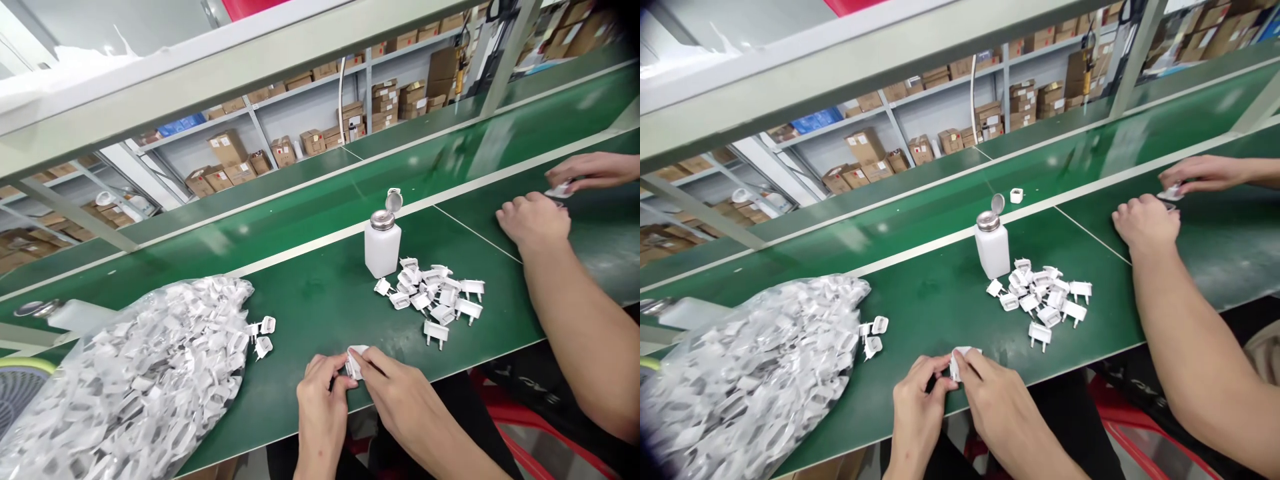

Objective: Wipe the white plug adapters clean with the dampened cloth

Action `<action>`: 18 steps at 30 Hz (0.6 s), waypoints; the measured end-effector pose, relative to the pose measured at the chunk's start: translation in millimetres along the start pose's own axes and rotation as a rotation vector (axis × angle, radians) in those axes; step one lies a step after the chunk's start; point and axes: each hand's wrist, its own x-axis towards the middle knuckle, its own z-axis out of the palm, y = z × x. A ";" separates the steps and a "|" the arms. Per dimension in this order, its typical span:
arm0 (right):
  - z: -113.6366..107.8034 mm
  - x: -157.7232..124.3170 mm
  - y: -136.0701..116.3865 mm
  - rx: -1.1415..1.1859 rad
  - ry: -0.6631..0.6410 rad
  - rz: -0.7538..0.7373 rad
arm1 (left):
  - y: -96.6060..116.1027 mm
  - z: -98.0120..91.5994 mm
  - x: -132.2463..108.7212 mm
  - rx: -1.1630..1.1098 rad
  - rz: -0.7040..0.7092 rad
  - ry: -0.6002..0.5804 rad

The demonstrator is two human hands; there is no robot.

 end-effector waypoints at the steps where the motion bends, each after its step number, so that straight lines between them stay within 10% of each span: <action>1: 0.2 0.4 0.6 -0.013 -0.010 -0.011 | -0.1 0.3 0.2 0.004 -0.003 0.009; 8: -13.7 -19.4 -5.6 0.039 0.023 -0.131 | 0.0 -2.9 0.1 -0.043 -0.108 0.011; 12: -36.8 -34.3 -7.7 0.619 -0.055 0.266 | 1.2 -10.4 2.3 -0.066 -0.232 -0.060; 18: -31.0 -46.3 -3.7 0.990 0.228 0.855 | 2.0 -14.1 5.2 -0.036 -0.273 -0.101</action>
